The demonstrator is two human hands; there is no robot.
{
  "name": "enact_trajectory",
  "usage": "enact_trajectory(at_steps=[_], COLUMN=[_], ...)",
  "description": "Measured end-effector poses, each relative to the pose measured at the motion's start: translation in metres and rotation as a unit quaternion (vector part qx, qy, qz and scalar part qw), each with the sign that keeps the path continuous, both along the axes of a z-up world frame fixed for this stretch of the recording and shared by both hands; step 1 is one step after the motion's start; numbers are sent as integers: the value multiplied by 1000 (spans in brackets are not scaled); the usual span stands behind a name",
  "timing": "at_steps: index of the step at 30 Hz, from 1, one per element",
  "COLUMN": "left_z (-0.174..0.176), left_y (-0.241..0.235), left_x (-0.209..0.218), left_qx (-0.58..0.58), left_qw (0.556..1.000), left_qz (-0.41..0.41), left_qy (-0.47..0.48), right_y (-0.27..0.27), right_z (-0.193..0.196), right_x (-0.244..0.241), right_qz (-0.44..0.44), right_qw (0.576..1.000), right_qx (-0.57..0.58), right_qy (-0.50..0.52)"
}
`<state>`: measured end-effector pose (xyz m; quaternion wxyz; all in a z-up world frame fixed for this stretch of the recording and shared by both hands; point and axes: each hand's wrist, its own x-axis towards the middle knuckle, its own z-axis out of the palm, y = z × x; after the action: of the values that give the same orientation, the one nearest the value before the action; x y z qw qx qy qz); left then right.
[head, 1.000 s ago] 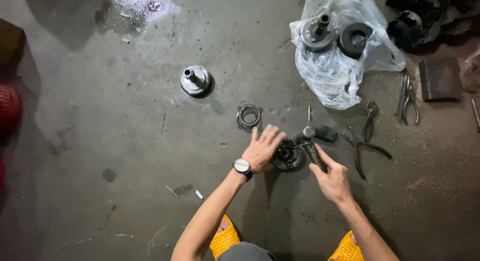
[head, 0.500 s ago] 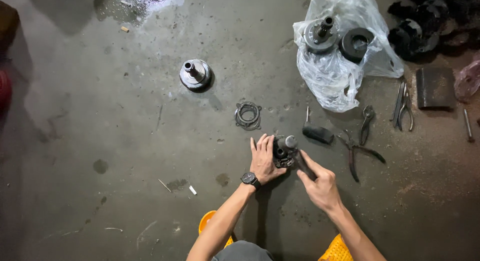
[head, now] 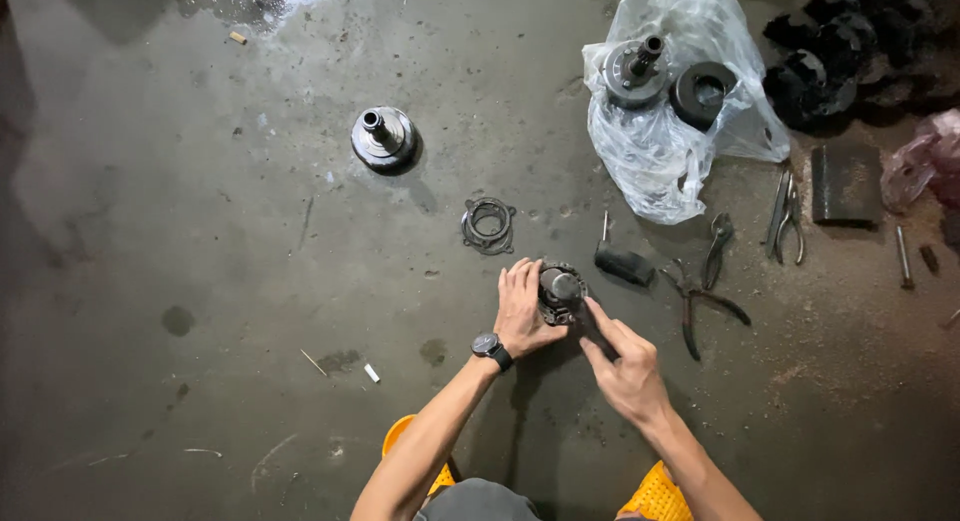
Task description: Disassembling a motorcycle engine or clutch component using hand tools.
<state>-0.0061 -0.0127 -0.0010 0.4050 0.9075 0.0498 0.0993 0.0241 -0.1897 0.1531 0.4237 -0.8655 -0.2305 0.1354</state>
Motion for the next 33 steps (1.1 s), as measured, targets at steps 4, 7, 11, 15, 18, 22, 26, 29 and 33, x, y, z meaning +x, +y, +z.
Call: enact_trajectory(at_steps=[4,7,11,15,18,22,26,29,33], left_z=[-3,6,37,37,19,24,38,29,35], left_y=[1,2,12,25,32,28,18,10,5], left_x=[11,26,35,28,14,13,28,39,47], left_qx=[-5,13,33,26,37,58,116,169,222], left_qw=[1000,1000,999,999,997,992,976,960,944], left_qz=[5,5,-18,-37,-62,-95,-150,-192,-215], left_qy=[-13,-28,-15,8,19,52,109,116,117], right_y=[-10,-12,-22,-46,-57,-80,-90,-98,-104], right_z=[-30,-24,-5,-6,-24,-67,-81,-94,-102], right_x=[11,15,17,22,14,-5,-24,-31,-36], right_qz=[15,-22,-75,-54,-135,-211,-234,-239,-227], right_qw=[999,989,993,995,988,959,945,940,957], right_qx=[-26,-127,-33,86,-20,-63,-25,-9,1], right_qy=[-31,75,84,-22,74,178,227,243,181])
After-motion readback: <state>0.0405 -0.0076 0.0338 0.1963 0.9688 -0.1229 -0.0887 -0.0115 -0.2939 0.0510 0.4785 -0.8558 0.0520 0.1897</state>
